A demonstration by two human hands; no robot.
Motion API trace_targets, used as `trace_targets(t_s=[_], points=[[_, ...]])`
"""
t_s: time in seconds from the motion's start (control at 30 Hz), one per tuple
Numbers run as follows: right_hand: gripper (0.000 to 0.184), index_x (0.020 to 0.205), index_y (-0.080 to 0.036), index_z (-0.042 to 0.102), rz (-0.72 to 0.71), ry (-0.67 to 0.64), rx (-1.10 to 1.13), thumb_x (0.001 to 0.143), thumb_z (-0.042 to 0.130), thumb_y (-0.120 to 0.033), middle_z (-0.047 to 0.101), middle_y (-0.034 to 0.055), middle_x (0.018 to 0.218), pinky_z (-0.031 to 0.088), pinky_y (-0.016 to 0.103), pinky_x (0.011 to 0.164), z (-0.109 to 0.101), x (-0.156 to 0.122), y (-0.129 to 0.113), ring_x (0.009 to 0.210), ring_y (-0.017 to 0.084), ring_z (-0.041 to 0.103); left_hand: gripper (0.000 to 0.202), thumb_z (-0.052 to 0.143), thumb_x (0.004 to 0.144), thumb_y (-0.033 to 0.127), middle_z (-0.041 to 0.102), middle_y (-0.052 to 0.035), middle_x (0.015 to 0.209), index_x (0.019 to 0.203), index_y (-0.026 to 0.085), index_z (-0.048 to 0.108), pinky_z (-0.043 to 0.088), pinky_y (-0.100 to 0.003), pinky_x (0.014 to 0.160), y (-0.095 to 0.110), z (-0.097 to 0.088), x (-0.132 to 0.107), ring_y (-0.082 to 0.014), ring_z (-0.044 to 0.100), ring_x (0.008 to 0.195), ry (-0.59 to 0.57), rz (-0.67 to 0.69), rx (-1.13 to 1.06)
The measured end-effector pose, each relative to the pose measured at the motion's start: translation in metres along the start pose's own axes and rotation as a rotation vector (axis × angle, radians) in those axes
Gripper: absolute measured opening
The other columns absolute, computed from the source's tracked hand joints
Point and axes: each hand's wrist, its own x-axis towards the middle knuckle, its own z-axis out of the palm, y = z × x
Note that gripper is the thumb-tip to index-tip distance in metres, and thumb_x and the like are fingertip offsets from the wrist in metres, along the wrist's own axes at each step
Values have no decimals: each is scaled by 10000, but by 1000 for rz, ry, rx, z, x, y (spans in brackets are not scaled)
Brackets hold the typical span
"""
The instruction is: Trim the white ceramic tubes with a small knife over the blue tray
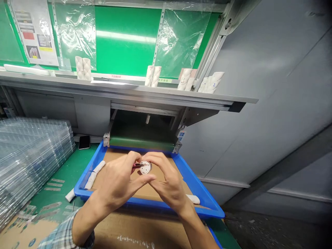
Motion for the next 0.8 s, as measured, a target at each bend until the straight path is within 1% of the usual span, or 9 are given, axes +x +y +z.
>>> trace_targets(t_s=[0.07,0.1,0.13,0.2,0.3,0.37,0.47,0.6,0.8], points=[[316,1317,-279,693,-9,31,-45,1020,724,-175,708,77,1208,630,344,990,-4,2,1,1113,225,718,251,446,1153,386,754,-55,1037,1156,227,639,538,-304,799,1,-4,3,-197,708,907,-23,11,-43],[358,1347,-286,686,-8,32,-58,1016,725,-154,713,74,1229,619,347,1018,-7,3,1,1140,224,714,279,394,1166,341,747,-66,1098,1222,229,644,536,-320,856,0,-7,4,-205,699,973,-30,23,-47],[395,1373,-292,673,-11,27,-63,1014,722,-133,724,70,1249,608,350,1042,-9,3,1,1162,222,713,311,368,1172,317,734,-71,1132,1298,232,639,531,-328,882,0,-10,6,-209,690,1004,-40,34,-38],[432,1396,-294,649,-28,28,-57,1013,707,-101,743,63,1274,599,354,1063,-12,3,-1,1183,220,717,352,376,1173,330,695,-58,1089,1409,246,623,527,-312,833,0,-15,7,-196,676,933,-62,40,-4],[441,1375,-288,647,-54,53,-56,997,689,-64,757,54,1267,607,346,1048,-13,3,-3,1168,214,730,365,401,1171,360,610,-14,968,1436,303,646,505,-273,736,1,-20,6,-157,630,782,-94,31,2],[453,1373,-285,647,-67,54,-64,990,673,-45,761,54,1273,606,345,1062,-12,3,-5,1178,212,731,351,424,1167,342,606,-6,973,1427,325,659,502,-260,742,3,-21,5,-145,626,776,-82,42,-14],[468,1373,-283,652,-77,47,-75,981,665,-28,760,55,1284,602,345,1082,-13,4,-6,1190,210,730,327,482,1153,322,648,-12,1017,1427,318,661,507,-249,771,4,-21,3,-145,646,817,-65,64,-28],[482,1379,-280,658,-90,49,-86,973,666,-22,761,59,1280,613,356,1075,-13,4,-7,1188,216,731,311,520,1141,313,669,-12,1002,1410,314,675,520,-246,807,2,-20,2,-147,659,822,-50,72,-31],[511,1394,-265,659,-146,52,-129,962,653,7,757,71,1319,616,365,1101,-13,4,-7,1225,222,734,302,546,1129,286,668,2,996,1389,331,695,516,-224,753,3,-21,3,-127,636,777,-48,58,-27]])
